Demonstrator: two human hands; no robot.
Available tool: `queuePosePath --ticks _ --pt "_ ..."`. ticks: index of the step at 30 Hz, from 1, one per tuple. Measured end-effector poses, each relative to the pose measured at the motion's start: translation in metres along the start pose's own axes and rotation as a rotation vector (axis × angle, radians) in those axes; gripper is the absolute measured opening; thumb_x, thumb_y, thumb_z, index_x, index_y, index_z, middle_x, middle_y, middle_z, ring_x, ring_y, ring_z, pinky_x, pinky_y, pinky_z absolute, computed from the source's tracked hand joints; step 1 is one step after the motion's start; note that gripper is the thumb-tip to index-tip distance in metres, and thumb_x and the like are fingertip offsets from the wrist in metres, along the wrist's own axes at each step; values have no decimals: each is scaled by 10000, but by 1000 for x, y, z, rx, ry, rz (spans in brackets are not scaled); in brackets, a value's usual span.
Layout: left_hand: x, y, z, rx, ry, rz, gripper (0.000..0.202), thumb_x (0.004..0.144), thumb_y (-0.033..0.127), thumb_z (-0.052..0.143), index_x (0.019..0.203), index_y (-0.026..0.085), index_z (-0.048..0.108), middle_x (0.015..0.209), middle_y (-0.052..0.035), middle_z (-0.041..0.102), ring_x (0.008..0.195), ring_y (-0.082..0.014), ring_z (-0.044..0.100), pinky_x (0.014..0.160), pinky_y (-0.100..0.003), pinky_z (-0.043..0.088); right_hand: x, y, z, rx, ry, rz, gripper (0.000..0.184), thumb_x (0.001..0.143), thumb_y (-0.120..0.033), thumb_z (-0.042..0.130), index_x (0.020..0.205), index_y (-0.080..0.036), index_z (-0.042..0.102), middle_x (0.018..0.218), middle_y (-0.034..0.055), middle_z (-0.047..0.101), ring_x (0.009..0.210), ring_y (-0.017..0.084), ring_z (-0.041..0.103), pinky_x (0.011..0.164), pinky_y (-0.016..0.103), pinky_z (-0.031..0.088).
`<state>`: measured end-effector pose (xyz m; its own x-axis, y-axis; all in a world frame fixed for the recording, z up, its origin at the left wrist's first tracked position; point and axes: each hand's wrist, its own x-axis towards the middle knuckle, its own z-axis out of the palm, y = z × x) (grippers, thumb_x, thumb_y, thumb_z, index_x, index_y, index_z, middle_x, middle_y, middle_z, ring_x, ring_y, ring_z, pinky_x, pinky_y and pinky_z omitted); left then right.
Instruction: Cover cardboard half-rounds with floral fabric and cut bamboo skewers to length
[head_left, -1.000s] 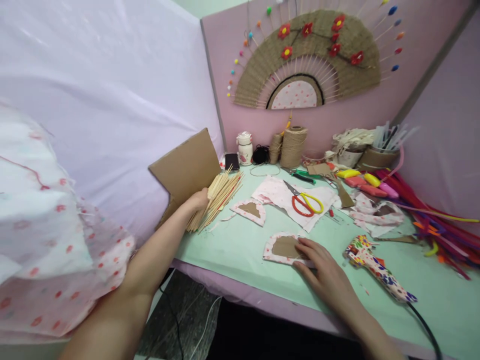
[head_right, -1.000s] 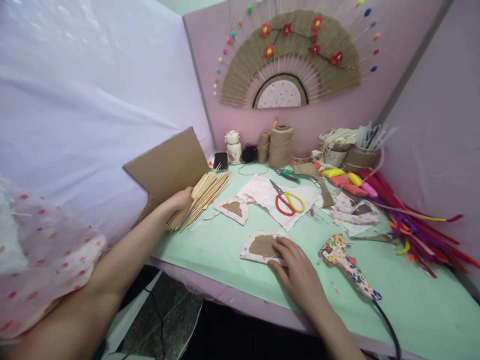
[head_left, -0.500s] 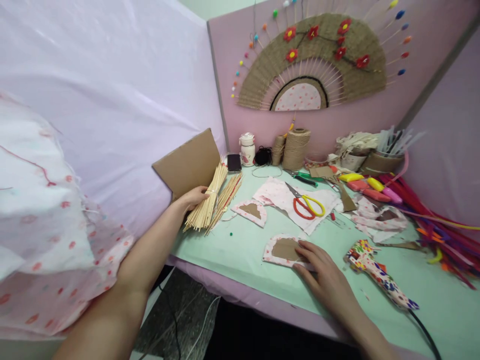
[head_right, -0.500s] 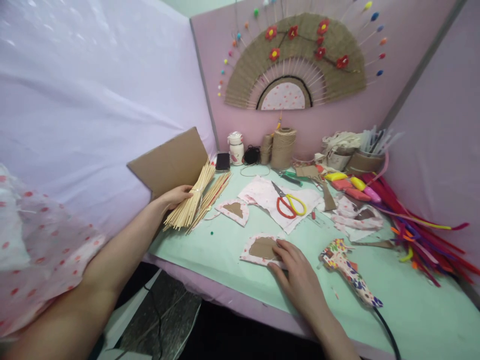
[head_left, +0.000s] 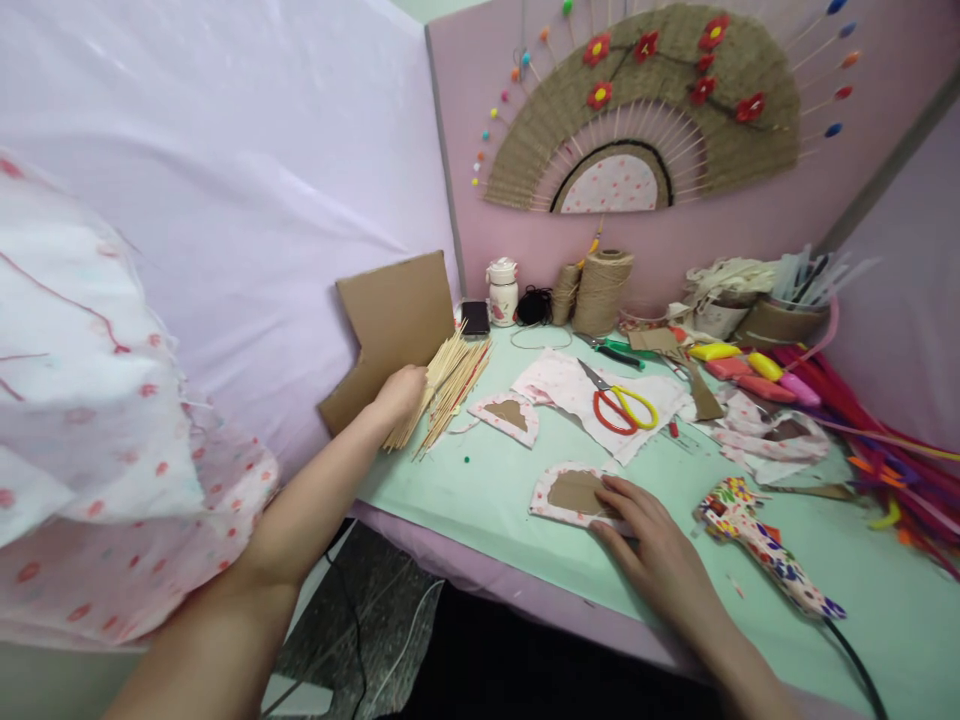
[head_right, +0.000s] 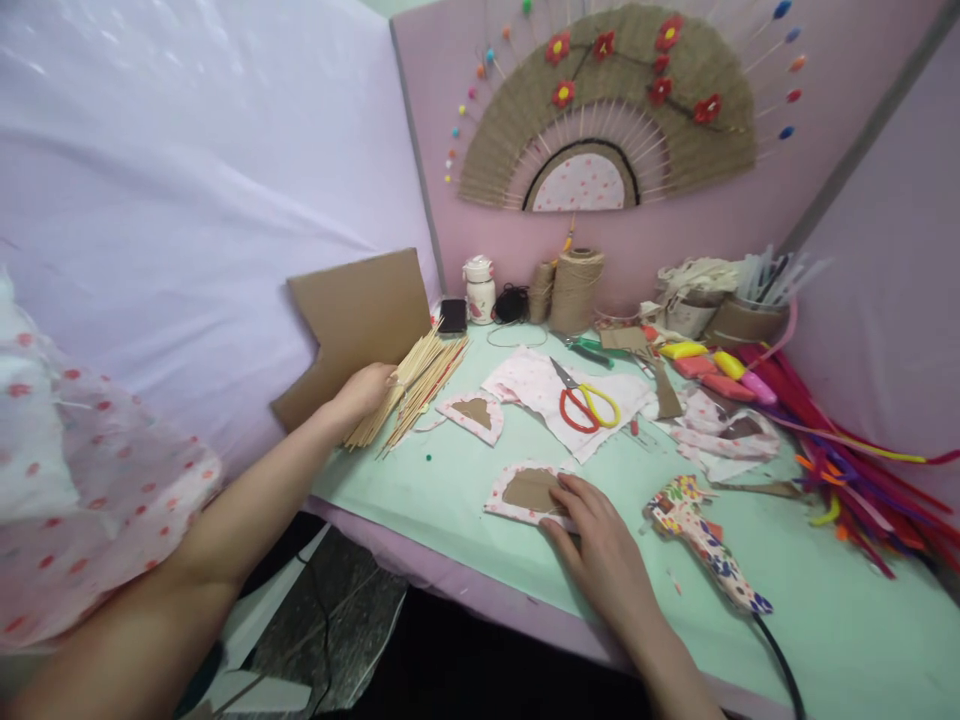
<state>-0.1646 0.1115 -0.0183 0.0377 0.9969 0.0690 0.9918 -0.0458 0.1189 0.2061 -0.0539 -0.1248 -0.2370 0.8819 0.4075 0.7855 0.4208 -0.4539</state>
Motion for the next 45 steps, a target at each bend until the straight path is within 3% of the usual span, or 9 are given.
queuePosePath --ticks 10,14,20,25,30,35,40,42,45 --pt "-1 7 -31 -293 359 -52 406 845 161 347 1153 111 607 1077 -92 700 914 -142 671 834 -239 496 -1 0 1 4 -6 -4 371 903 -444 486 1138 -183 605 1272 125 576 1177 266 532 965 449 474" --pt "1 5 -44 -351 529 -67 337 820 162 426 1072 117 644 1010 -85 716 904 -164 669 845 -269 497 -1 1 2 4 -2 -3 374 900 -449 487 1135 -184 607 1270 126 579 1169 265 540 957 441 481" --pt "-2 7 -43 -143 525 -45 335 817 114 438 1091 94 629 1120 -141 660 1064 -224 601 972 -346 427 -1 0 1 7 4 -2 373 895 -452 488 1127 -189 616 1265 123 587 1160 265 552 956 439 483" --pt "-22 21 -48 -70 716 96 308 863 139 410 1085 174 621 1197 -86 591 1159 -196 521 1016 -331 382 0 -2 -1 23 0 11 365 896 -454 485 1118 -197 620 1259 122 591 1157 267 555 948 444 488" --pt "-61 16 -47 -83 981 -13 363 832 204 512 1192 164 514 1187 -123 536 1189 -242 482 1031 -390 368 0 2 1 60 14 28 369 897 -457 479 1131 -206 615 1275 128 573 1175 273 539 960 460 477" --pt "-92 3 -22 -109 809 -218 497 808 243 533 1266 112 393 1210 -174 555 1152 -290 528 962 -402 435 12 -18 -25 92 158 -54 344 894 -430 504 1148 -213 584 1313 139 528 1229 300 485 1004 516 417" --pt "-95 10 -25 -44 524 -405 508 875 244 447 1342 89 322 1169 -199 631 1046 -303 626 853 -376 479 70 -81 -58 128 -112 -290 337 911 -391 504 1210 -243 548 1224 105 610 1152 249 560 945 410 480" --pt "-90 11 -33 22 444 -451 465 890 260 435 1317 88 368 1081 -199 670 977 -316 654 807 -384 485 105 -107 -49 90 -279 -416 330 894 -312 547 1215 -235 545 1257 93 594 1175 242 542 965 416 464" --pt "-83 6 -40 96 357 -453 360 902 280 426 1212 101 458 1002 -196 692 906 -322 673 749 -382 487 161 -137 -3 -15 -377 -541 384 857 -171 563 1238 -168 521 1273 117 581 1169 243 538 958 399 455"
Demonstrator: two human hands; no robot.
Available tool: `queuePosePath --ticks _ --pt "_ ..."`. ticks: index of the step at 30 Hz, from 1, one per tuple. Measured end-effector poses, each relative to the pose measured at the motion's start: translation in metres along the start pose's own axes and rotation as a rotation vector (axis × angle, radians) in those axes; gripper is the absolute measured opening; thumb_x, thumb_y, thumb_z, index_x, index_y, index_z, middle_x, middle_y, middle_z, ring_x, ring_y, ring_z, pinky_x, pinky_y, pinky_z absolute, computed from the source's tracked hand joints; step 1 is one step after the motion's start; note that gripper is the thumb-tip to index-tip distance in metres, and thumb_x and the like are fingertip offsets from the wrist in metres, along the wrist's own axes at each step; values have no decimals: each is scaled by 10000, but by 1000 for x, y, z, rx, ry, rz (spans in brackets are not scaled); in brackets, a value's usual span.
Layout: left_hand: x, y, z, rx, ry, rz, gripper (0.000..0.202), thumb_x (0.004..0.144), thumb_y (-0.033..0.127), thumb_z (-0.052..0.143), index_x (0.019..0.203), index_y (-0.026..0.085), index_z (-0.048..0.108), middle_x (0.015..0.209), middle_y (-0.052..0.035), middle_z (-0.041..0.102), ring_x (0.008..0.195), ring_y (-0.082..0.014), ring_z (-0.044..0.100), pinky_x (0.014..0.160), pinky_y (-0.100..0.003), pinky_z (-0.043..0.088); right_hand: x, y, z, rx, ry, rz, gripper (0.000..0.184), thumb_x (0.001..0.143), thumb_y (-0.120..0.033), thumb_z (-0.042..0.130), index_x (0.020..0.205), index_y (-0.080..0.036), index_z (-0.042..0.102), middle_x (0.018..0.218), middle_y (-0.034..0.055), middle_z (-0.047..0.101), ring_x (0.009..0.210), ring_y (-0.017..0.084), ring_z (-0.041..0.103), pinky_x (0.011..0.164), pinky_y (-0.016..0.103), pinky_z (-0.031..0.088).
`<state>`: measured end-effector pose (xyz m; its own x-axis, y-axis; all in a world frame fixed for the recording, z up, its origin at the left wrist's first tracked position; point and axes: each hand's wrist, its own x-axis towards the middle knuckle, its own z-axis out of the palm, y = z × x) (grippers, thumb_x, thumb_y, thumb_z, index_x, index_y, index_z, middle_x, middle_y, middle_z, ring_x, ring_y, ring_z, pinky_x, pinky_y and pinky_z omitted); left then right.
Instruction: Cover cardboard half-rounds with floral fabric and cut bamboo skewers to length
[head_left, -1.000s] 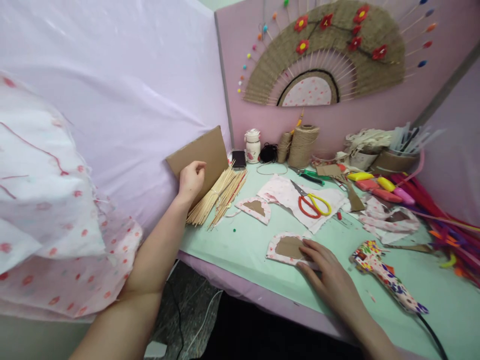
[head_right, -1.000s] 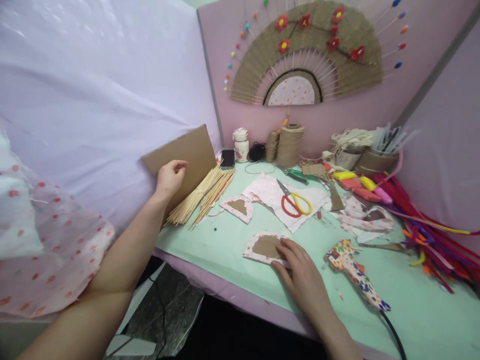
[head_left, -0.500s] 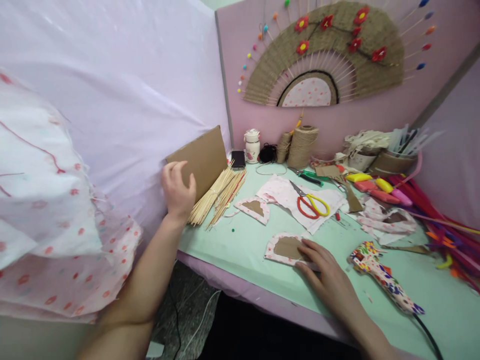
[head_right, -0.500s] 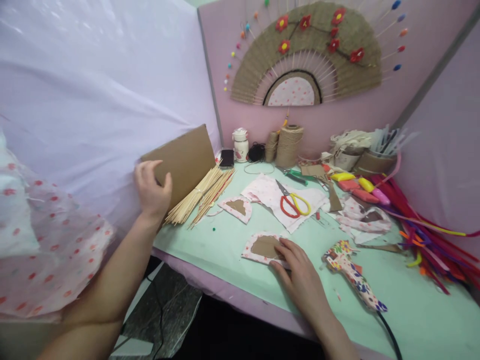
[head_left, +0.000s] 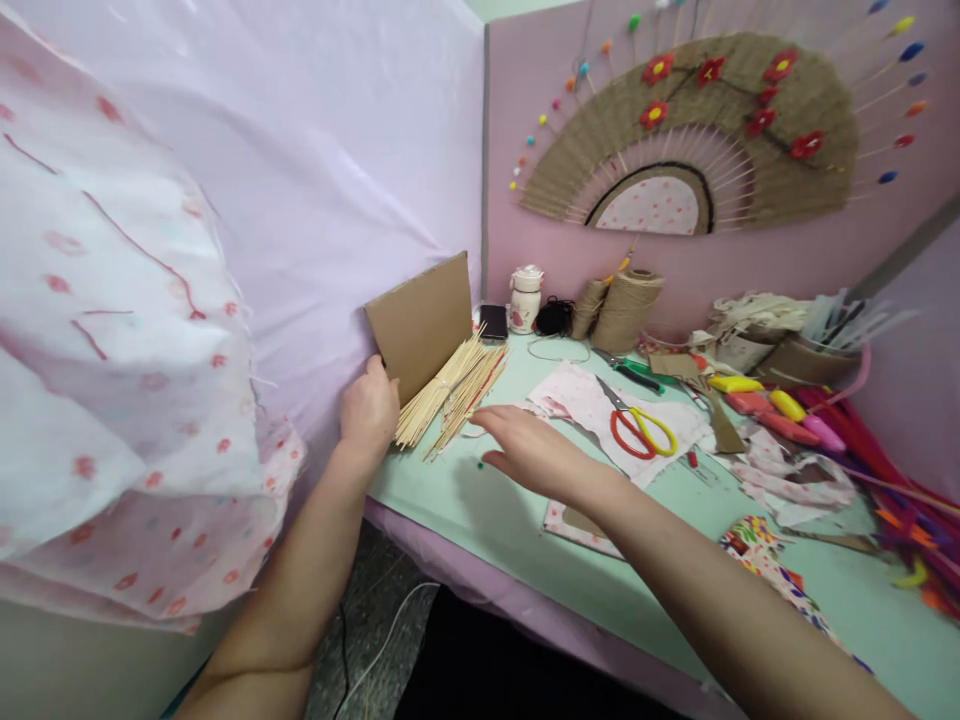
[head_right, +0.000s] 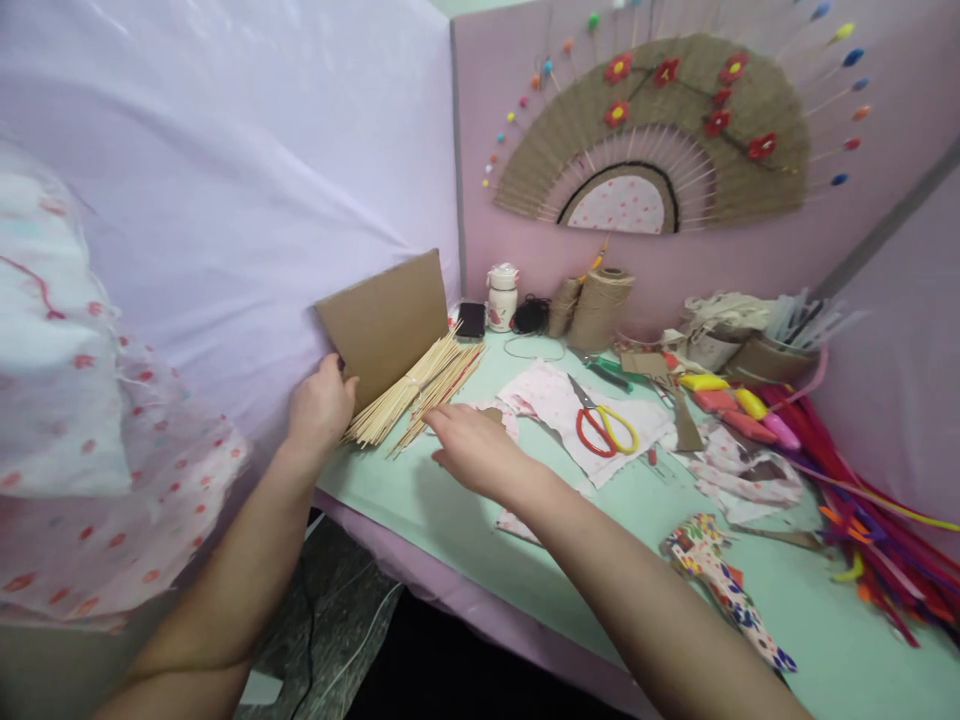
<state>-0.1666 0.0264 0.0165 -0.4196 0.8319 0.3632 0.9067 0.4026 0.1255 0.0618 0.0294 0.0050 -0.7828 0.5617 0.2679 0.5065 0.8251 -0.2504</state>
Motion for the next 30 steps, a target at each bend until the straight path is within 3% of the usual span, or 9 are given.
queuePosePath --ticks 3,5,7,10,18,21,24,27,30 --pt "9 -3 4 53 -70 29 257 915 267 395 1092 119 507 967 -194 699 881 -305 680 718 -359 484 71 7 42 -192 -5 -162 411 902 -65 415 1311 -102 429 1376 150 482 1248 206 459 999 336 400" --pt "13 -4 9 71 -115 31 233 922 244 362 1060 125 508 944 -191 703 870 -293 684 700 -344 482 107 10 66 -227 -19 -203 356 949 -147 391 1303 -130 429 1360 132 491 1255 190 440 989 323 390" --pt "15 -4 12 79 -137 19 234 927 233 333 1056 129 499 923 -189 707 855 -289 687 680 -339 480 132 11 83 -262 -35 -203 267 972 -197 366 1189 -144 511 1185 110 596 1140 191 523 946 340 403" --pt "17 -2 14 72 -146 9 241 928 232 315 1064 129 486 911 -190 710 842 -294 688 662 -345 478 147 13 92 -306 -48 -195 210 963 -196 385 1062 -162 566 1072 81 622 1003 196 577 933 388 386" --pt "19 -9 19 -43 -164 -8 211 909 236 381 1055 131 492 953 -198 697 873 -311 677 654 -346 474 132 12 90 -333 -98 -161 174 934 -189 435 996 -191 598 1030 59 631 944 209 562 821 399 410" --pt "15 -11 18 -55 -128 -13 244 900 275 419 1073 123 501 905 -190 695 856 -324 673 665 -362 481 127 7 88 -338 -83 -118 197 948 -184 402 1018 -163 586 1037 78 625 981 221 539 855 410 396" --pt "2 -11 10 -96 -23 24 395 872 320 490 1200 104 451 970 -190 681 885 -328 663 709 -389 495 119 0 81 -341 -52 -64 231 962 -178 360 1063 -132 562 1085 109 603 1064 247 498 904 429 374" --pt "-17 -4 1 -230 193 178 535 843 304 545 1314 113 381 1198 -197 596 1094 -321 583 878 -419 468 97 -8 68 -336 -45 -20 265 967 -172 338 1153 -124 521 1131 132 585 1115 262 478 900 427 385" --pt "-30 17 0 -330 310 305 480 849 307 544 1288 141 447 1258 -167 551 1200 -313 496 984 -435 402 58 -17 53 -329 -106 22 219 944 -162 391 1057 -129 576 1007 123 635 961 253 572 791 390 439"
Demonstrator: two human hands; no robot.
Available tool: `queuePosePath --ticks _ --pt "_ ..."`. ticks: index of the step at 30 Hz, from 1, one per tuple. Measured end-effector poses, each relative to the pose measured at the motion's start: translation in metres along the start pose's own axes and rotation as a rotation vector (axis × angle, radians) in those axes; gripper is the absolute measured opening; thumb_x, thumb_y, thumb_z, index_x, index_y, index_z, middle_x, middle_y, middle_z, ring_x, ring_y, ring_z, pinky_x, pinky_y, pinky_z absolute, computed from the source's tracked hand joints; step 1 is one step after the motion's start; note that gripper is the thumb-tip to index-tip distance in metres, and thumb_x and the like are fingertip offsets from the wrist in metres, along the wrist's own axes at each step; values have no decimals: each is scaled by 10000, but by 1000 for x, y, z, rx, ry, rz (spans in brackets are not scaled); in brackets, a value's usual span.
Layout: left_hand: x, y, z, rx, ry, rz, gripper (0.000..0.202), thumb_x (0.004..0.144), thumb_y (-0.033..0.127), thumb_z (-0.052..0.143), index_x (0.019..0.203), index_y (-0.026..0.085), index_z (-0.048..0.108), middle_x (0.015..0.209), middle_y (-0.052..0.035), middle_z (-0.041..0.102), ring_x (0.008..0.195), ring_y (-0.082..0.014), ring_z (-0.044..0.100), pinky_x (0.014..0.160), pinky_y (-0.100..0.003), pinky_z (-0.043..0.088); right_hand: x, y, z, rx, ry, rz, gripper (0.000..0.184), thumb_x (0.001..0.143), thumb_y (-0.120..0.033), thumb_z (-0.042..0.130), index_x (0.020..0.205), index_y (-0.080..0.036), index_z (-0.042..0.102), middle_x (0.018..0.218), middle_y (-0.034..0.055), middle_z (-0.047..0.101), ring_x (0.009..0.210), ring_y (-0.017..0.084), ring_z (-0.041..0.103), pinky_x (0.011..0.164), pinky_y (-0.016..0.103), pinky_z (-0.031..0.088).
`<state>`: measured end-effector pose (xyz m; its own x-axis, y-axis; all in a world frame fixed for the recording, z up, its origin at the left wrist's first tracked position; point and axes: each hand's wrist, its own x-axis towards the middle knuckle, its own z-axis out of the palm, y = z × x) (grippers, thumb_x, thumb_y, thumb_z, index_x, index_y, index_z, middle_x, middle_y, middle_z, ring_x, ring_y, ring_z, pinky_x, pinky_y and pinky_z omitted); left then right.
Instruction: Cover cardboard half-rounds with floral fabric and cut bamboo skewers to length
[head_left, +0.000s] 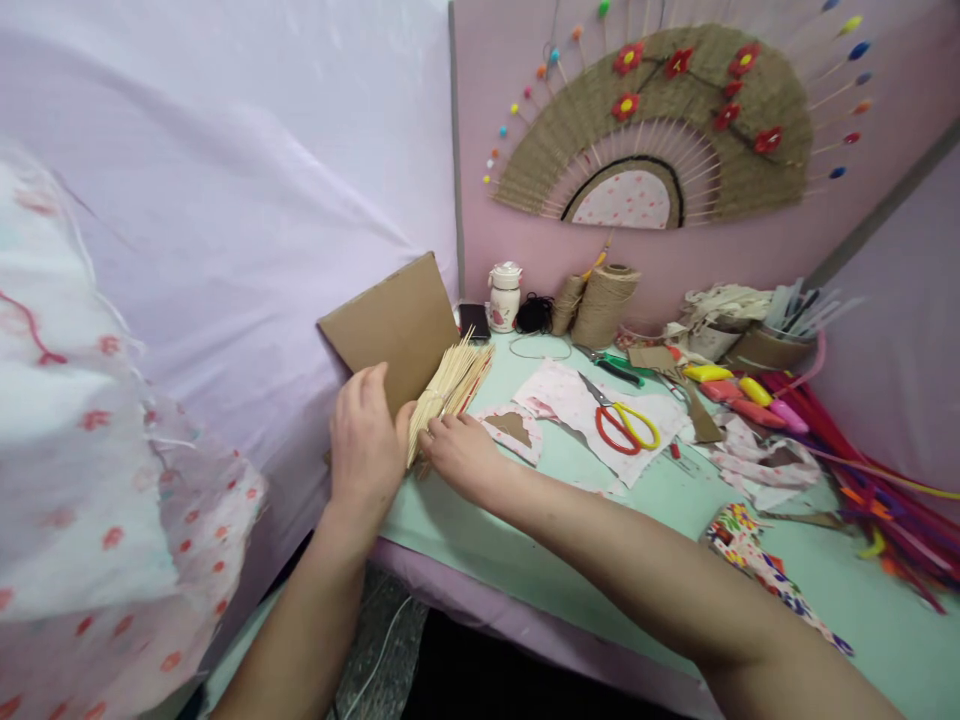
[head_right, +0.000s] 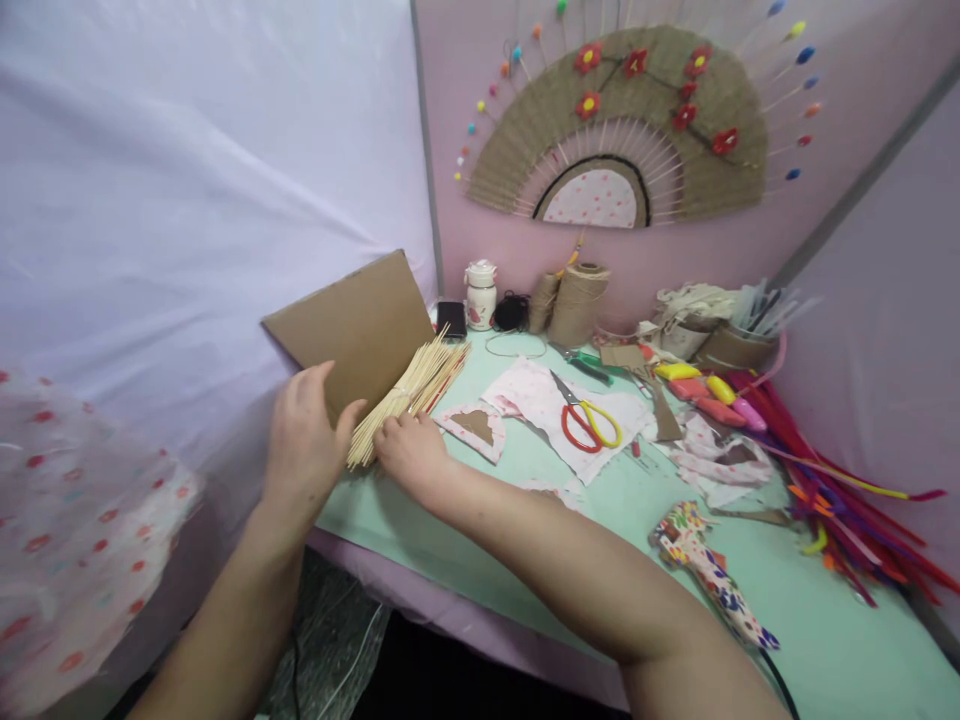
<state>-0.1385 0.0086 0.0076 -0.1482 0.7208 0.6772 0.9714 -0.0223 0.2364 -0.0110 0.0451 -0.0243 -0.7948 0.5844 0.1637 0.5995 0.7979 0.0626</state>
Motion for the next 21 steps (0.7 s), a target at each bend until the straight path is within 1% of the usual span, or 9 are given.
queuePosePath --ticks 1,2,5,6,7,9,12,16,21 --pt "0 9 6 -23 -22 5 425 859 311 531 1251 150 491 1237 -153 565 1182 -305 505 982 -432 402 -17 0 -4 1 -26 18 196 930 -151 416 1012 -129 593 947 118 649 897 250 596 754 382 449" --pt "2 18 16 -52 -102 17 362 880 292 496 1212 152 530 1207 -140 584 1151 -285 526 977 -413 407 -34 0 -9 2 -46 27 171 912 -141 451 993 -136 601 911 108 657 855 247 611 734 374 455" --pt "16 41 57 -47 -562 51 289 921 187 377 1042 147 637 1118 -130 629 1096 -241 559 944 -352 428 -89 3 -19 53 -155 87 206 840 -228 610 1029 -145 600 932 102 664 863 263 626 739 366 475" --pt "23 47 74 -33 -626 50 276 917 184 393 976 144 660 1059 -130 648 1059 -245 578 917 -355 444 -106 4 -21 92 -192 115 244 812 -264 654 1022 -151 604 949 101 667 871 269 628 736 366 483" --pt "31 50 90 -20 -659 48 251 913 194 424 941 139 668 1023 -129 654 1032 -249 589 898 -364 456 -122 6 -22 123 -195 162 264 803 -276 669 1032 -160 605 965 97 669 893 274 627 742 368 488" --pt "47 54 119 20 -702 28 217 904 261 500 1021 141 638 1069 -109 634 1016 -230 591 887 -397 476 -151 10 -20 186 -155 248 248 807 -254 664 1038 -182 613 973 88 674 917 275 624 773 385 493" --pt "68 50 150 80 -757 -4 340 882 340 556 1176 168 555 1185 -94 575 1017 -209 588 848 -411 510 -187 16 -7 299 6 301 257 816 -201 632 1072 -208 608 1080 96 658 1031 265 598 885 404 479" --pt "79 42 171 128 -795 -28 359 885 341 552 1192 157 544 1197 -101 568 1019 -214 587 849 -422 511 -216 23 8 367 108 352 266 840 -171 561 1099 -216 596 1122 90 651 1057 246 600 895 389 506" --pt "84 43 179 108 -818 -87 374 871 342 572 1176 127 554 1189 -112 571 1030 -229 584 860 -422 505 -227 29 -6 399 94 386 229 851 -183 560 1074 -210 601 1098 86 654 1015 242 612 858 385 523"
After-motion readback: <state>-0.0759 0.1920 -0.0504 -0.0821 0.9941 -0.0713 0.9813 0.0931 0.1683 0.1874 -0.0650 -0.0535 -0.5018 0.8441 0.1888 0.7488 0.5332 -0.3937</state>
